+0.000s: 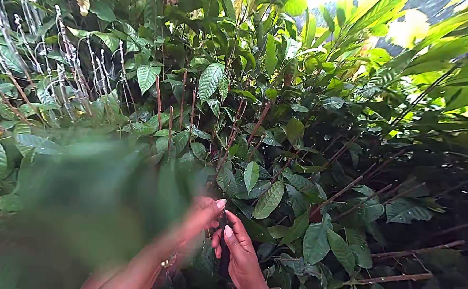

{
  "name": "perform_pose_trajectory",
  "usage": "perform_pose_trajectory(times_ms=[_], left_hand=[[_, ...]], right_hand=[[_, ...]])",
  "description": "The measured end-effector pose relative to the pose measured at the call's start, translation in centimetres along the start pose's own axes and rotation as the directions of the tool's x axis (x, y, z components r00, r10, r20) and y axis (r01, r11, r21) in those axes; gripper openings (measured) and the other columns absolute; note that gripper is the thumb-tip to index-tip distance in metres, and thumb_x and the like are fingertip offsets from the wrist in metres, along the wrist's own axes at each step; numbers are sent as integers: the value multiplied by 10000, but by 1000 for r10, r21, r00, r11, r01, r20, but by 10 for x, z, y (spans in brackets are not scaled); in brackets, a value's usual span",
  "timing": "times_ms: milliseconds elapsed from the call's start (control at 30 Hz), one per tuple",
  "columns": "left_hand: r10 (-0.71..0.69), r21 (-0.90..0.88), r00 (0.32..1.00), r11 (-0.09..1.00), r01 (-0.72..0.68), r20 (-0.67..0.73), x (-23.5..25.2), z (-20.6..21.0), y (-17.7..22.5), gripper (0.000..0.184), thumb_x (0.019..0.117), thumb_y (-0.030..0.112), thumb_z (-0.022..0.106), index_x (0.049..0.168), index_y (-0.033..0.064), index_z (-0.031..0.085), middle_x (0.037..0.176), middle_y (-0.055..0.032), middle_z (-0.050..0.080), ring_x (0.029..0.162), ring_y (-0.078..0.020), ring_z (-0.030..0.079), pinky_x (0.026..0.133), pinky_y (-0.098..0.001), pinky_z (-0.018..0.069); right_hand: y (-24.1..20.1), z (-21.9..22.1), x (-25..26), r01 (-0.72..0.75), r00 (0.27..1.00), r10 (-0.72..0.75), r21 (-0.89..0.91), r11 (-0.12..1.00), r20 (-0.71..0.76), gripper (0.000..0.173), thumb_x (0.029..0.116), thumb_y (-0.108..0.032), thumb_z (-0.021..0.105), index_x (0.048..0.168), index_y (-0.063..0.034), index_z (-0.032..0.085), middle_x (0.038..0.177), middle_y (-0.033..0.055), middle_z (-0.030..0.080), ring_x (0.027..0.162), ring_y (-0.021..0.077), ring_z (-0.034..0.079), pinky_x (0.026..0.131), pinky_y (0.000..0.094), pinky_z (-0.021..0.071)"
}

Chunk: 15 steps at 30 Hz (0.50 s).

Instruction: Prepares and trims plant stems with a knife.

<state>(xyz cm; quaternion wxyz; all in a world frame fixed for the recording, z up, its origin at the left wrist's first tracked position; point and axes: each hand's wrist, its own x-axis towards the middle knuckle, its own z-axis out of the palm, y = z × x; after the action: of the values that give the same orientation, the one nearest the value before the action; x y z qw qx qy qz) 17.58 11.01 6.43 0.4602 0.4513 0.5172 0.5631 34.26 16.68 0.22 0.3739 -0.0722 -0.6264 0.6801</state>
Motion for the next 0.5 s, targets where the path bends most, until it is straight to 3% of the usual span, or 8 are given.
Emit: perform_pose_trajectory(times_ms=[133, 200, 267, 400, 500], left_hand=[[-40, 8, 999, 999, 40, -27, 1, 1, -1, 245, 1073, 196, 528, 945, 30, 654, 873, -32, 689, 761, -111, 705, 736, -273, 610], [-65, -1, 997, 998, 65, -42, 0, 3, 1, 186, 1063, 169, 550, 1133, 10, 616, 925, -58, 679, 778, -128, 705, 731, -280, 611], [-92, -3, 994, 996, 92, -52, 0, 3, 4, 282, 1059, 159, 557, 1299, 17, 522, 935, -69, 677, 783, -140, 712, 731, -291, 612], [-130, -11, 989, 991, 130, -68, 2, 4, -2, 362, 1047, 88, 558, 1376, -7, 442, 904, -89, 664, 757, -165, 718, 734, -313, 623], [-80, -20, 996, 997, 79, -49, 3, -8, -4, 472, 1074, 286, 506, 1463, 39, 401, 1056, -114, 686, 826, -193, 719, 751, -341, 612]], right_hand=[[8, -5, -4, -31, 999, 31, -1, 1000, -8, 505, 1085, -222, 474, 1529, -4, 369, 885, 28, 681, 717, 68, 637, 651, 207, 545], [9, -5, -5, -46, 999, 46, -10, 999, -20, 516, 1085, -216, 464, 1533, 15, 354, 865, 17, 678, 713, 67, 635, 656, 209, 544], [10, -5, -5, -64, 998, 63, -18, 998, -24, 519, 1086, -216, 455, 1528, 33, 343, 860, 17, 674, 708, 65, 630, 654, 208, 541], [16, -8, -8, -120, 993, 119, -60, 991, -26, 555, 1080, -186, 436, 1559, 60, 303, 861, 7, 667, 681, 53, 608, 625, 199, 525], [12, -3, -10, -37, 999, 34, -71, 997, -42, 558, 1093, -195, 417, 1565, 70, 284, 845, 1, 679, 681, 49, 614, 632, 201, 535]])
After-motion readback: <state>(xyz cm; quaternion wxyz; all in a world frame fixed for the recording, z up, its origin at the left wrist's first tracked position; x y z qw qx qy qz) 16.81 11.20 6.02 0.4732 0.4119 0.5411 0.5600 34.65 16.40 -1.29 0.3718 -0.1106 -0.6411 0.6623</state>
